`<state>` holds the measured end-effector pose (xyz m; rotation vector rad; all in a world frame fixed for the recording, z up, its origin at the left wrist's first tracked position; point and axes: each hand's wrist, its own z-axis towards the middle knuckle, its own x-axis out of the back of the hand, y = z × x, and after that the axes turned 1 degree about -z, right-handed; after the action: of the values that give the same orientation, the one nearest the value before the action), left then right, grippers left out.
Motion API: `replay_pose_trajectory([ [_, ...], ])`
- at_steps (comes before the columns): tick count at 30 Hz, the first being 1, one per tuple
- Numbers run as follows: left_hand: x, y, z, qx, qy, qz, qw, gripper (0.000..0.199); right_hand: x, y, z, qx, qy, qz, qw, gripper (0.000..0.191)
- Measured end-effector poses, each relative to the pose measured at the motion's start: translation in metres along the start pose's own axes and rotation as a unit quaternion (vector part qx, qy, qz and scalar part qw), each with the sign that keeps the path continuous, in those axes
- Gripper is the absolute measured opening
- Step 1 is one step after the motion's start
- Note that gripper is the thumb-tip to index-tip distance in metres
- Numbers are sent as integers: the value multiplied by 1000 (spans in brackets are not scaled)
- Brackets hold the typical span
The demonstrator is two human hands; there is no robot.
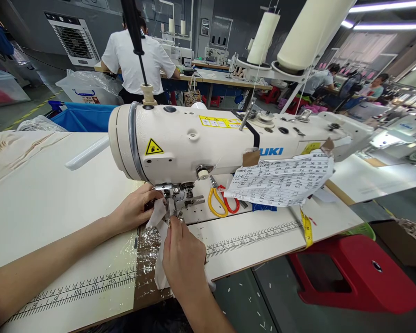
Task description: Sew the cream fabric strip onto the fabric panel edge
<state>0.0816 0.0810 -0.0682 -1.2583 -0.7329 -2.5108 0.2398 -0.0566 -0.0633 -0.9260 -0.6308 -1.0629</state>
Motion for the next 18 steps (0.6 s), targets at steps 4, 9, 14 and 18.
replay_pose_trajectory([
  [4, -1, -4, -1, 9, 1, -1, 1000, 18, 0, 1, -1, 3, 1, -2, 1000, 35],
  [9, 3, -2, -1, 25, 4, -34, 999, 13, 0, 1, 1, -15, -1, 2, 1000, 32],
  [14, 3, -2, -1, 13, 18, -28, 999, 14, -2, -1, 2, -15, 1, -15, 1000, 31],
  [18, 2, -1, -1, -59, 7, 13, 998, 19, -5, -2, 4, -16, 1, -21, 1000, 33],
])
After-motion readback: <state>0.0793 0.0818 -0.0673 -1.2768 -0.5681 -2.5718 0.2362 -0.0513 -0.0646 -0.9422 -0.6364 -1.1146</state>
